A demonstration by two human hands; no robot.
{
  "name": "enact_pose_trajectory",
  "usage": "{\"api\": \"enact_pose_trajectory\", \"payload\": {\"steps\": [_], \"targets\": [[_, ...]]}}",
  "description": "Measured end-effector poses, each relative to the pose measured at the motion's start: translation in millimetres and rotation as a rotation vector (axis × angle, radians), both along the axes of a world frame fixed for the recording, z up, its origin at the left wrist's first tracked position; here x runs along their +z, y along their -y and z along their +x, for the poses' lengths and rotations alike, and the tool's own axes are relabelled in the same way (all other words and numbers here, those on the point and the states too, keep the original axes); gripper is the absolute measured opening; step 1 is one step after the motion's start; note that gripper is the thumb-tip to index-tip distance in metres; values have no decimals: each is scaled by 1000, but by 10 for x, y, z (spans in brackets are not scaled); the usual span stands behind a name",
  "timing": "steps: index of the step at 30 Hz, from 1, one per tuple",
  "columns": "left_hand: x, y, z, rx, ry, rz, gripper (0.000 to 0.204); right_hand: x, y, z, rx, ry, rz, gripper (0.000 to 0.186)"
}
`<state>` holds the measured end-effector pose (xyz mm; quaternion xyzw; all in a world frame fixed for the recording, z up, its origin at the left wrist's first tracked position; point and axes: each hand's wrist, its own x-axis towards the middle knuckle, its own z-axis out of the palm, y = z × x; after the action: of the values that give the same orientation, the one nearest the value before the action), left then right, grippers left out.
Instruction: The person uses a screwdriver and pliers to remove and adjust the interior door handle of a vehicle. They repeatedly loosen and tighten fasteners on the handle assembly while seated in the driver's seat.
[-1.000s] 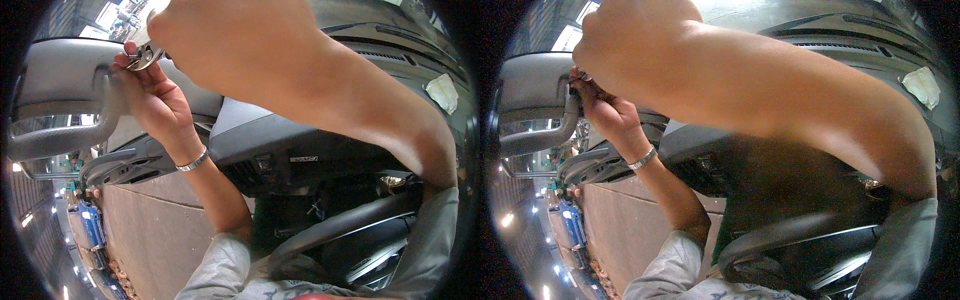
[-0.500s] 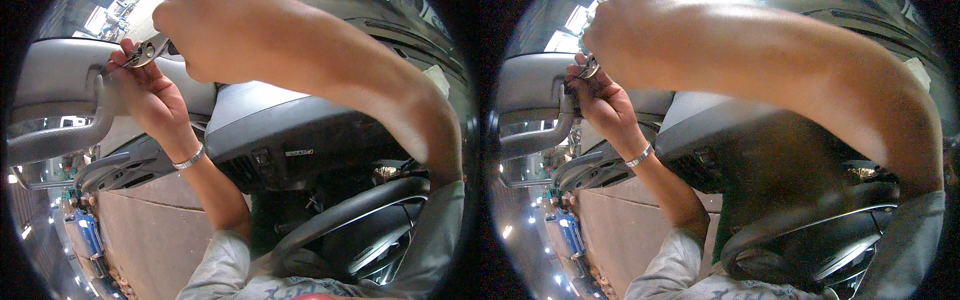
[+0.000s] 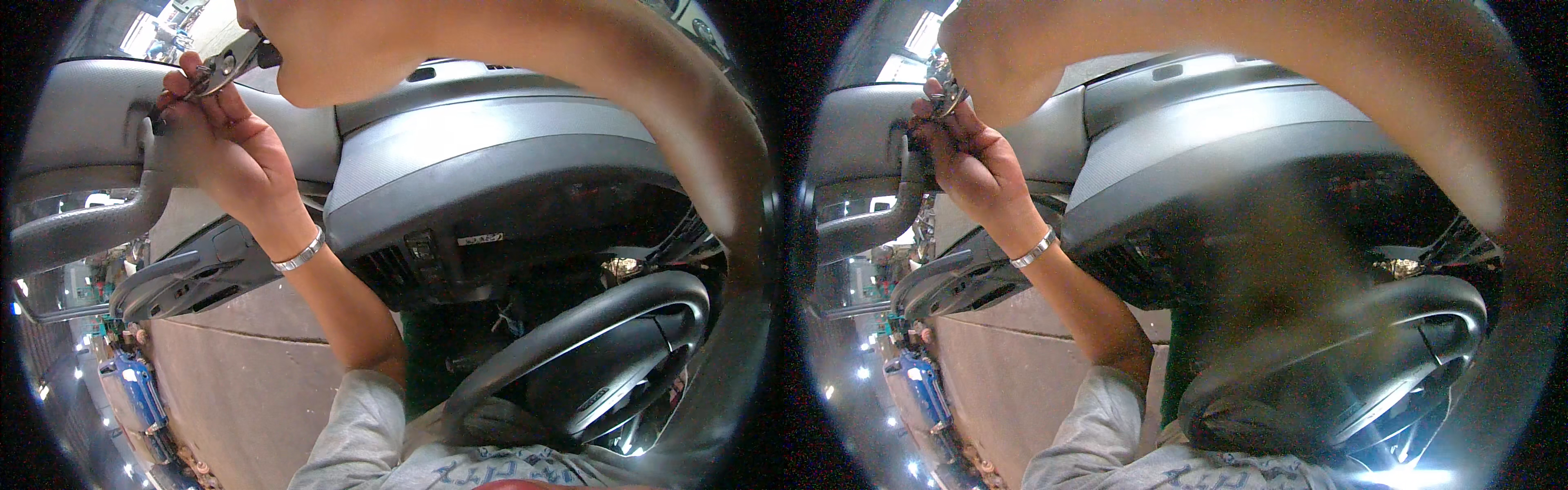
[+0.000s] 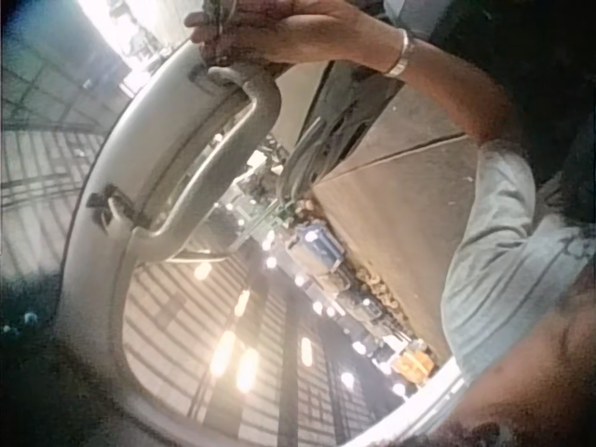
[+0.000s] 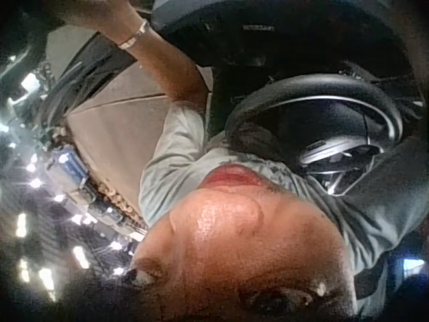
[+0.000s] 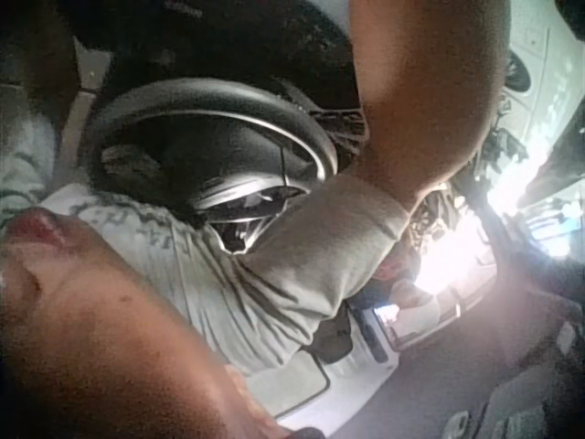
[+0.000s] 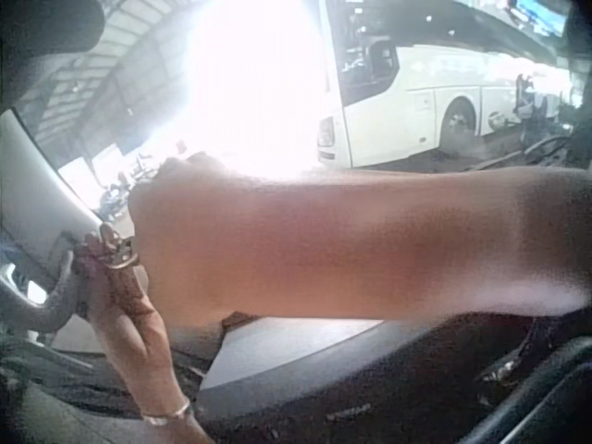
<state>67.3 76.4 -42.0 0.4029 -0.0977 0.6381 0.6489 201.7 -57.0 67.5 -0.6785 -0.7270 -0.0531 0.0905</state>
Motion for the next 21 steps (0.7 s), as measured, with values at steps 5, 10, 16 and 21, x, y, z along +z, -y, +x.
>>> {"api": "enact_pose_trajectory", "payload": {"steps": [5,10,16,21], "targets": [[-15,-21,-14,-13,0,7,17,-110,-257,61,34,80,-71,19],[-12,31,-15,12,0,-37,18,-118,-353,77,47,121,-133,20],[23,35,-9,60,-72,21,23,45,-274,21,17,166,-195,21],[-14,43,25,-29,-20,25,23,348,186,-176,-172,26,-235,25]]}}
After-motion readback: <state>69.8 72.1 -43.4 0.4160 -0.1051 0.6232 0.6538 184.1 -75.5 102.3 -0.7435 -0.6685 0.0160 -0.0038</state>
